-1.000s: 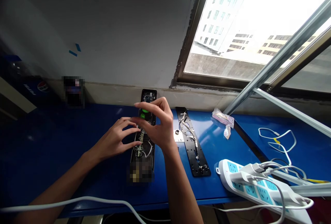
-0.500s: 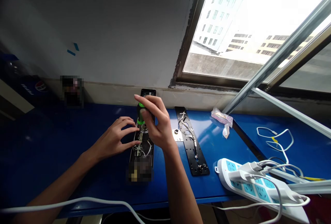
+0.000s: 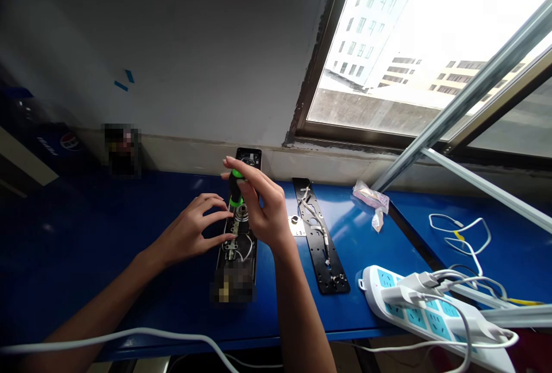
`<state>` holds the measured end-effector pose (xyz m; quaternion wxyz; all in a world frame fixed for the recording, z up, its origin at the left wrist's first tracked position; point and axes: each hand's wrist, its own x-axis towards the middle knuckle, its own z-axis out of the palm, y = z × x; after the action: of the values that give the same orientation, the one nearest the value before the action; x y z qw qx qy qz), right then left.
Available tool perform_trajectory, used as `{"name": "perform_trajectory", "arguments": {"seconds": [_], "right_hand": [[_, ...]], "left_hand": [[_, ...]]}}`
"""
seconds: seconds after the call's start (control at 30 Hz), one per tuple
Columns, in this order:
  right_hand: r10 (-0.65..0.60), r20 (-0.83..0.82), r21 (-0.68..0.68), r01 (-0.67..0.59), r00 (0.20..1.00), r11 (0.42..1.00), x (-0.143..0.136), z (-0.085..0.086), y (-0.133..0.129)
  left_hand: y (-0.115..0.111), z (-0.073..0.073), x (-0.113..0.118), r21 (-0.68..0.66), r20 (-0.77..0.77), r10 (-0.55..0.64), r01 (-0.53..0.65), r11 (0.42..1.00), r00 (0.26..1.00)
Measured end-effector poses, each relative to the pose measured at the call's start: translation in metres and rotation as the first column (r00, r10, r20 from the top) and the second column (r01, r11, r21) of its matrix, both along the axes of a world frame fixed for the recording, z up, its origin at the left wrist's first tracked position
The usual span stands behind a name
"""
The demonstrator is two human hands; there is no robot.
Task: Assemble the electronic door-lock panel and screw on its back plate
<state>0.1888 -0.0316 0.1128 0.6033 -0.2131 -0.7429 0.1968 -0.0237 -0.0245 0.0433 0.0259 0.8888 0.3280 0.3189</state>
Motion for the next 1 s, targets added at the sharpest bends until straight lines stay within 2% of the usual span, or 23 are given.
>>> {"name": "perform_trajectory", "arguments": {"seconds": [0.07, 0.2, 0.27, 0.37, 0.4, 0.57, 0.63, 0.73, 0.8, 1.0], "right_hand": [[-0.028, -0.030, 0.010, 0.029, 0.999, 1.000, 0.000, 0.000, 0.001], [-0.193, -0.056, 0.059, 0.196, 0.980, 0.979, -0.002, 0.000, 0.000], [-0.143, -0.030, 0.037, 0.144, 0.989, 0.989, -0.002, 0.000, -0.001], [0.000, -0.007, -0.006, 0.000, 1.000, 1.000, -0.002, 0.000, -0.002], [0.008, -0.008, -0.006, -0.009, 1.000, 1.000, -0.002, 0.000, -0.002], [-0.232, -0.028, 0.044, 0.233, 0.972, 0.972, -0.003, 0.000, -0.003], [-0.197, 0.006, 0.038, 0.197, 0.980, 0.980, -0.003, 0.001, -0.004], [-0.031, 0.060, -0.006, 0.031, 0.998, 0.999, -0.004, 0.004, -0.005], [0.036, 0.050, 0.000, -0.036, 0.998, 0.999, -0.006, 0.006, -0.006], [-0.123, 0.017, 0.081, 0.121, 0.992, 0.989, -0.015, 0.010, -0.008]], "left_hand": [[0.000, 0.000, 0.000, 0.002, -0.009, -0.002, 0.002, 1.000, 1.000], [0.000, 0.000, 0.001, 0.009, -0.007, 0.002, -0.002, 1.000, 1.000], [0.000, 0.001, 0.001, 0.002, -0.006, 0.001, -0.001, 1.000, 1.000], [-0.001, 0.001, 0.001, -0.013, 0.002, 0.000, 0.000, 1.000, 1.000], [-0.001, 0.001, 0.001, -0.014, 0.005, 0.000, 0.000, 1.000, 1.000], [-0.001, 0.000, 0.001, 0.004, 0.002, 0.007, -0.007, 1.000, 1.000], [0.000, 0.000, 0.001, 0.009, 0.001, 0.007, -0.007, 1.000, 1.000], [0.000, -0.001, 0.001, 0.007, 0.004, -0.001, 0.001, 1.000, 1.000], [0.000, 0.000, 0.001, 0.013, 0.002, 0.002, -0.002, 1.000, 1.000], [-0.001, 0.000, 0.001, 0.034, -0.013, 0.014, -0.013, 0.999, 1.000]]}}
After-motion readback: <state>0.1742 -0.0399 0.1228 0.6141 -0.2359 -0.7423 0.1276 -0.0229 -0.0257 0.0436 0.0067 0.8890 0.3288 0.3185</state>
